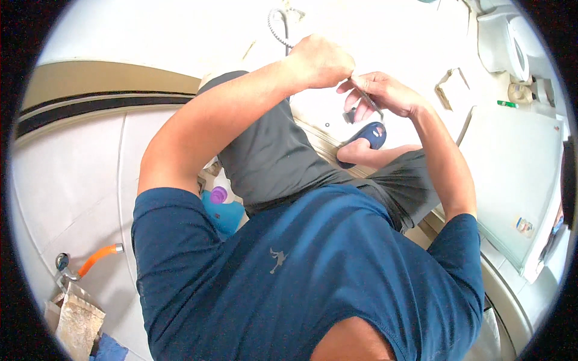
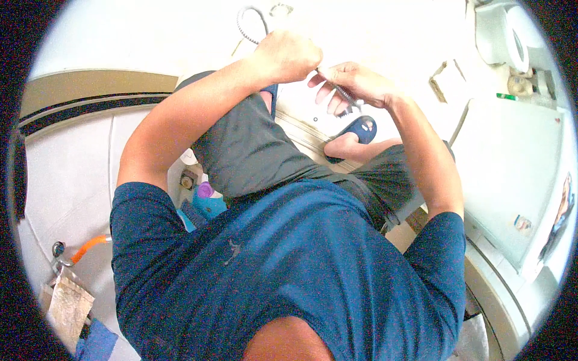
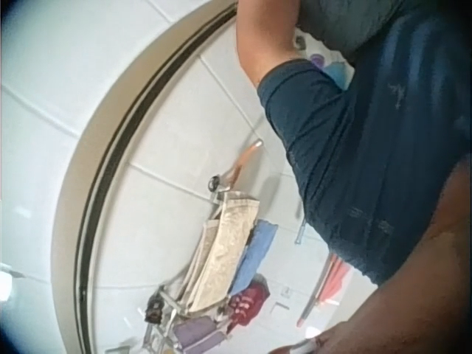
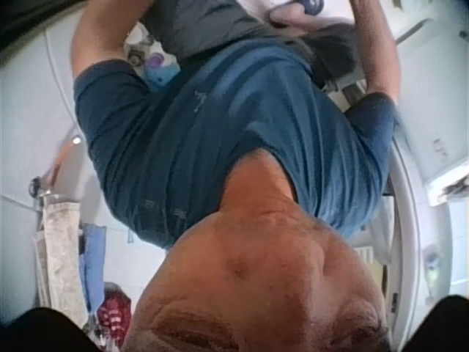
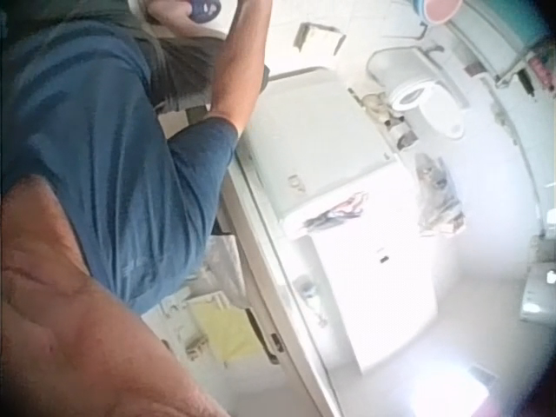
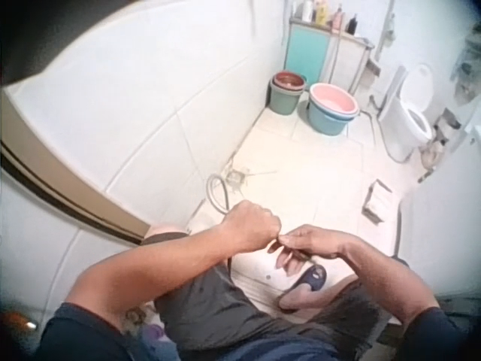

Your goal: The person holds a flexible metal shower hose and a bidet sprayer head, attempting to connect or disconnect them while using a piece of steel wool to clean the connection point.

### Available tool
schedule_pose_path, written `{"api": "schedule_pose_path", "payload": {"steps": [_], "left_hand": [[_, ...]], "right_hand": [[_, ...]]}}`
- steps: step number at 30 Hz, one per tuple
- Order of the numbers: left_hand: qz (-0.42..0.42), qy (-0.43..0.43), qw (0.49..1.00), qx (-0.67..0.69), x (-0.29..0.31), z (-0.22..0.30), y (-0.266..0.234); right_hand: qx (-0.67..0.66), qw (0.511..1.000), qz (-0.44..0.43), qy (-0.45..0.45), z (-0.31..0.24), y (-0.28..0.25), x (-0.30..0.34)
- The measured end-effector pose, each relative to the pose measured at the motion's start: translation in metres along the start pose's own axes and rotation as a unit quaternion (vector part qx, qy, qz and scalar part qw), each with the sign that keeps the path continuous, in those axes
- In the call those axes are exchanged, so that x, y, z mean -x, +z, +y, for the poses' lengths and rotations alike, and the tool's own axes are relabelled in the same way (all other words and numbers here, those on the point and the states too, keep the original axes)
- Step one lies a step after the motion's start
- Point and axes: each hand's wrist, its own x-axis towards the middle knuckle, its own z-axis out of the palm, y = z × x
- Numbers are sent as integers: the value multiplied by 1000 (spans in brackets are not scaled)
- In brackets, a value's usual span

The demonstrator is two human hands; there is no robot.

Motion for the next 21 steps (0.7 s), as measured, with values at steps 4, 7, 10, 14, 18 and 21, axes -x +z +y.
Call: {"api": "schedule_pose_path", "payload": {"steps": [4,7,10,14,18,21], "left_hand": [[64,44,995,-55,0,-3,2],[45,20,998,-31,0,-9,3],[-98,-86,990,46,-1,-3,-1],[-118,-152,975,111,-15,-13,-9],[-6,-82,996,-43,-59,-24,-63],[92,-115,985,-93,-96,-18,-170]], "right_hand": [[-190,967,-146,-84,26,-2,-14],[-16,995,-35,-97,15,1,-11],[371,903,187,-108,6,13,-11],[656,579,330,-354,-1,12,-10],[613,532,444,-379,-43,-15,-1],[618,413,514,-427,-126,-28,46]]}}
